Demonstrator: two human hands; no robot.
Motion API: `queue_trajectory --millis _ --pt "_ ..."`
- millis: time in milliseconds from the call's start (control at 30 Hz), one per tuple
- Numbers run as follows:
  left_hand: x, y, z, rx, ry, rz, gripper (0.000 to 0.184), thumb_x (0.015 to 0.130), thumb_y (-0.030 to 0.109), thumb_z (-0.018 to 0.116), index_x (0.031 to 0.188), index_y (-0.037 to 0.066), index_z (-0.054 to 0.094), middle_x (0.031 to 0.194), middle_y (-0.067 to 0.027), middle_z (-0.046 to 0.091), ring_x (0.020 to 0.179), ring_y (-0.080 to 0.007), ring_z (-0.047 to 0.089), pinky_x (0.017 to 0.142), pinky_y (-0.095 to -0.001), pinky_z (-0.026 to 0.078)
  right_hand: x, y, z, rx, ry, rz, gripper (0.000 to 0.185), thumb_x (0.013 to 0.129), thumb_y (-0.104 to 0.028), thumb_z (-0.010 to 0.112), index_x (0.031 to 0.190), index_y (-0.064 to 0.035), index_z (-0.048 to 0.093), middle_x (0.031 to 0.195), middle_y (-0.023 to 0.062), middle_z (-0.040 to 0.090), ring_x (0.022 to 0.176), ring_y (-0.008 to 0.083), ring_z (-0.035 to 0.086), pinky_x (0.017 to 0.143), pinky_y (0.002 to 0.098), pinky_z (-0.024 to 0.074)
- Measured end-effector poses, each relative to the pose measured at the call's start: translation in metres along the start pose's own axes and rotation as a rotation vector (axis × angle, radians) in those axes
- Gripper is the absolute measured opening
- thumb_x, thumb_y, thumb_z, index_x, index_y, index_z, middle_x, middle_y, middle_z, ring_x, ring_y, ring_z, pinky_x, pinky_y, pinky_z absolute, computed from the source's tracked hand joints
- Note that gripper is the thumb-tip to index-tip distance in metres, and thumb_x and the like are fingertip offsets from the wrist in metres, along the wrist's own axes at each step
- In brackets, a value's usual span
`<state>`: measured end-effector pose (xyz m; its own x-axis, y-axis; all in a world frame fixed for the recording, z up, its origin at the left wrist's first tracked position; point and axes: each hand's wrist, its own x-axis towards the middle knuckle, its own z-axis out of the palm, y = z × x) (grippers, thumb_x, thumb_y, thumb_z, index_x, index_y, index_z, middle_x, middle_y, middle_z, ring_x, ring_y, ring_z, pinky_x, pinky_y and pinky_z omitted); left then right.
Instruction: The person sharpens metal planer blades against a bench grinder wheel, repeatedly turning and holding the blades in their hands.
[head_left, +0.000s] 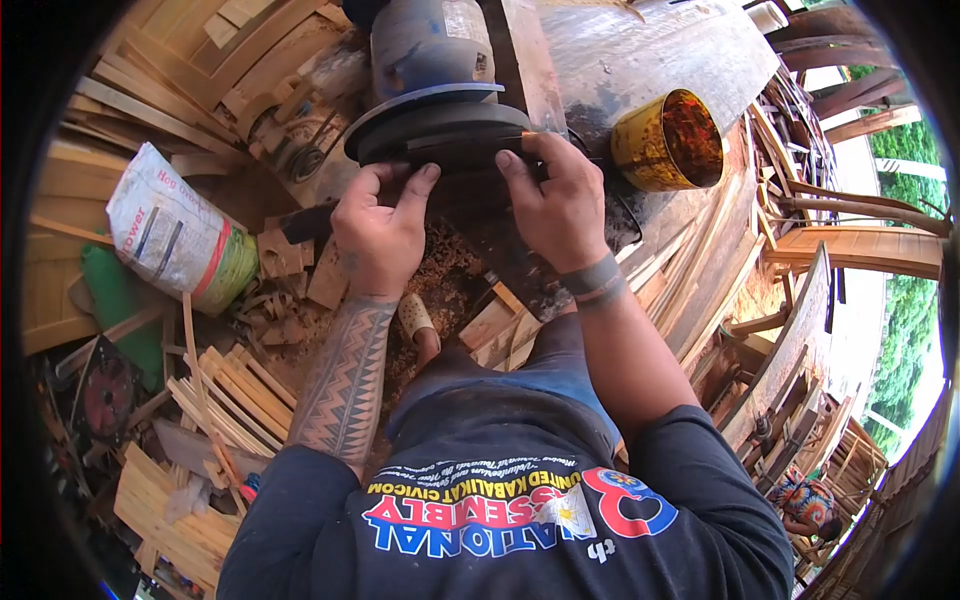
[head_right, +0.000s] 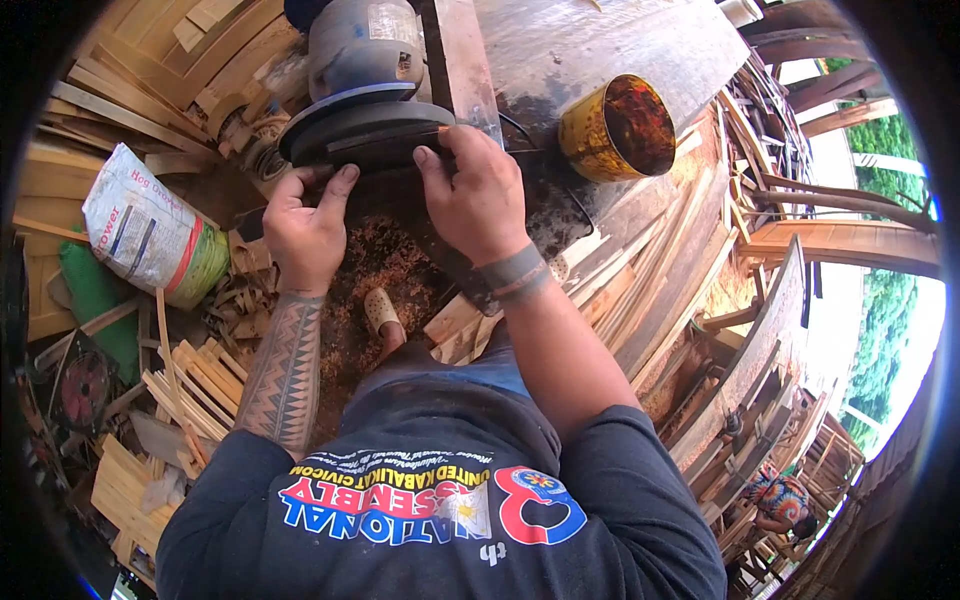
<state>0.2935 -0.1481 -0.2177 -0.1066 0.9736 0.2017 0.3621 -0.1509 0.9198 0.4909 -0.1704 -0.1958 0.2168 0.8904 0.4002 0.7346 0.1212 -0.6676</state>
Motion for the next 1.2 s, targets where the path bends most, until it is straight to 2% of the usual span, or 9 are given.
queue_trajectory --millis 233,333,433,567,600,833,1033,1133,1200 --pt "-0.003 0.013 0.018 -0.048 -0.057 -0.073 0.034 0.094 0.026 0.091 0.101 -0.004 0.077 0.091 -0.0096 0.08 0.082 -0.0126 0.07 0.079 -0.0301 0.057 0.003 0.01 -0.018 0.0 0.001 0.076 0.021 0.093 -0.017 0.081 0.1 -0.0004 0.072 0.089 0.0191 0.072 0.077 0.0392 0.07 0.071 0.0464 0.0557" --pt "-0.002 0.009 0.031 -0.069 -0.025 -0.003 0.034 0.092 0.026 0.092 0.098 -0.004 0.078 0.085 -0.0138 0.08 0.073 -0.0173 0.073 0.071 -0.0325 0.058 0.002 0.015 -0.024 0.011 0.021 0.102 0.02 0.093 -0.017 0.082 0.099 -0.0006 0.072 0.088 0.0192 0.072 0.077 0.0381 0.07 0.071 0.0457 0.0557" --pt "-0.003 0.021 0.037 -0.055 -0.026 0.043 0.033 0.092 0.026 0.092 0.098 -0.004 0.078 0.083 -0.013 0.079 0.07 -0.0166 0.071 0.069 -0.0323 0.057 0.003 0.019 -0.033 0.015 0.025 0.123 0.02 0.093 -0.017 0.082 0.099 -0.0008 0.073 0.088 0.0187 0.072 0.076 0.0368 0.071 0.071 0.0447 0.0562" --pt "-0.005 0.025 0.049 -0.106 -0.062 0.004 0.033 0.092 0.025 0.091 0.098 -0.004 0.078 0.081 -0.013 0.078 0.067 -0.0151 0.069 0.065 -0.0325 0.055 0.004 0.031 -0.04 0.01 0.073 0.091 0.02 0.093 -0.018 0.082 0.101 -0.0008 0.075 0.087 0.018 0.073 0.075 0.0352 0.072 0.073 0.0434 0.0574" --pt "-0.005 0.025 0.052 -0.118 -0.064 0.007 0.033 0.092 0.025 0.091 0.098 -0.004 0.078 0.081 -0.0131 0.077 0.066 -0.0149 0.068 0.064 -0.0324 0.055 0.005 0.026 -0.045 0.019 0.058 0.14 0.021 0.094 -0.018 0.082 0.104 -0.0002 0.076 0.09 0.0182 0.075 0.078 0.0355 0.074 0.075 0.0426 0.0586" --pt "-0.007 0.028 0.065 -0.108 -0.05 0.075 0.032 0.092 0.025 0.091 0.097 -0.004 0.077 0.078 -0.0122 0.075 0.062 -0.015 0.066 0.062 -0.0311 0.054 0.008 0.038 -0.054 -0.003 0.06 0.116 0.023 0.095 -0.019 0.082 0.105 0.0011 0.075 0.095 0.0201 0.077 0.084 0.0373 0.077 0.077 0.0415 0.0597" --pt "-0.008 0.023 0.055 -0.106 -0.047 -0.027 0.032 0.092 0.025 0.091 0.098 -0.004 0.078 0.078 -0.0111 0.076 0.064 -0.0154 0.068 0.064 -0.0319 0.055 0.006 0.035 -0.043 0.01 0.035 0.113 0.023 0.094 -0.018 0.082 0.103 0.0009 0.074 0.091 0.0195 0.075 0.079 0.0371 0.074 0.074 0.0424 0.0583" --pt "-0.007 0.013 0.044 -0.114 -0.078 -0.099 0.034 0.095 0.025 0.09 0.103 -0.005 0.078 0.092 -0.0095 0.081 0.08 -0.0118 0.072 0.075 -0.0298 0.058 0.006 0.026 -0.036 0.0 0.001 0.099 0.023 0.093 -0.019 0.082 0.102 0.0002 0.073 0.088 0.0187 0.073 0.075 0.0372 0.071 0.071 0.0439 0.0568" --pt "-0.006 0.013 0.034 -0.08 -0.064 -0.08 0.034 0.095 0.025 0.091 0.104 -0.005 0.078 0.092 -0.0098 0.081 0.081 -0.0122 0.072 0.077 -0.0297 0.059 0.005 0.023 -0.029 -0.001 -0.016 0.066 0.022 0.093 -0.019 0.082 0.101 -0.0003 0.073 0.086 0.0181 0.071 0.074 0.0373 0.069 0.07 0.045 0.0558"
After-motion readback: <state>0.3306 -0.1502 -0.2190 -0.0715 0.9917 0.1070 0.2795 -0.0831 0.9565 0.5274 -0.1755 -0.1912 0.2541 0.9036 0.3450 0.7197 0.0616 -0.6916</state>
